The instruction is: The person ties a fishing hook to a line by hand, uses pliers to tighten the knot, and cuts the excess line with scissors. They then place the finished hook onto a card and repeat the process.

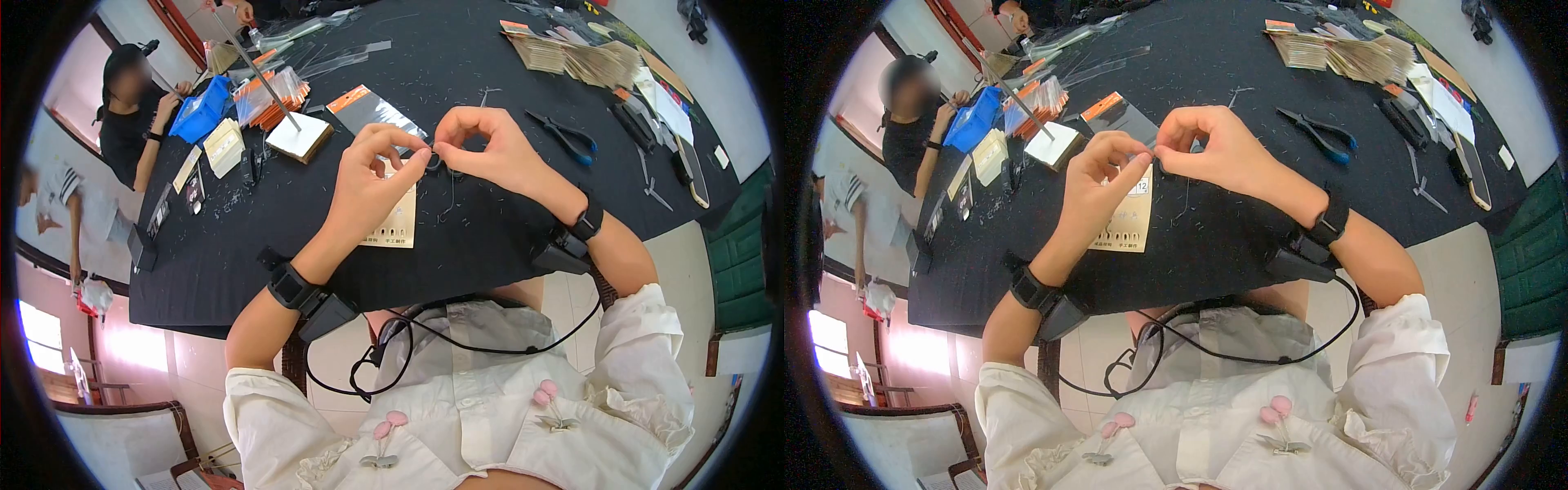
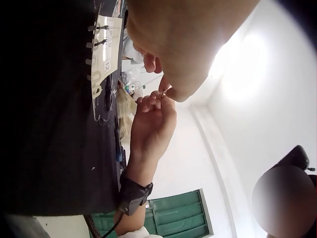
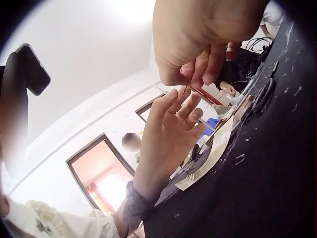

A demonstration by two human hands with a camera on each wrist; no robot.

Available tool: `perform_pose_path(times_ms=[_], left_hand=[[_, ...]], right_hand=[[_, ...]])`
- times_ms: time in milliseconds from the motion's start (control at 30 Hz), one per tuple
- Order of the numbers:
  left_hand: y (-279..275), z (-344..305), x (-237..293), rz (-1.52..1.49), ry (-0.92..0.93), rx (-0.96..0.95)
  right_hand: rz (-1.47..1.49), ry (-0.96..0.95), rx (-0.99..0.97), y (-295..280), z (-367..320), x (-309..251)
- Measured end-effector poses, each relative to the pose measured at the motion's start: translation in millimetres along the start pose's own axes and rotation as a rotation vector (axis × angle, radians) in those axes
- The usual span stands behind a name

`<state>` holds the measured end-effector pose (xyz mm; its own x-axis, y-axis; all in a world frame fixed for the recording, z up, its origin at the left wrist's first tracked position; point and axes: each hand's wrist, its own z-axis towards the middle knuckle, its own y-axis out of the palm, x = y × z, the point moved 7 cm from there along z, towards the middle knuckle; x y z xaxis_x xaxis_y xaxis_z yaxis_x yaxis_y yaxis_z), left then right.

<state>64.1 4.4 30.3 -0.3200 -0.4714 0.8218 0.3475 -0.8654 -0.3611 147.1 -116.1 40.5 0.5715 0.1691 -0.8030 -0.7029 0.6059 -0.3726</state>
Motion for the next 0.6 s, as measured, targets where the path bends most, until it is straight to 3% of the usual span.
perform_pose_path(times_ms=[267, 433, 600], left_hand=[[0, 0, 5, 0.055, 0.040, 0.013], [4, 0, -11, -0.173, -0.115, -0.047], [7, -2, -10, -0.165, -0.158, -0.068]], right_hand=[[-0.066, -0.021, -0.017, -2, 1, -3], [-0.012, 0.021, -0.010, -2, 1, 1], [-0.031, 0.009, -0.021, -3, 0, -1]])
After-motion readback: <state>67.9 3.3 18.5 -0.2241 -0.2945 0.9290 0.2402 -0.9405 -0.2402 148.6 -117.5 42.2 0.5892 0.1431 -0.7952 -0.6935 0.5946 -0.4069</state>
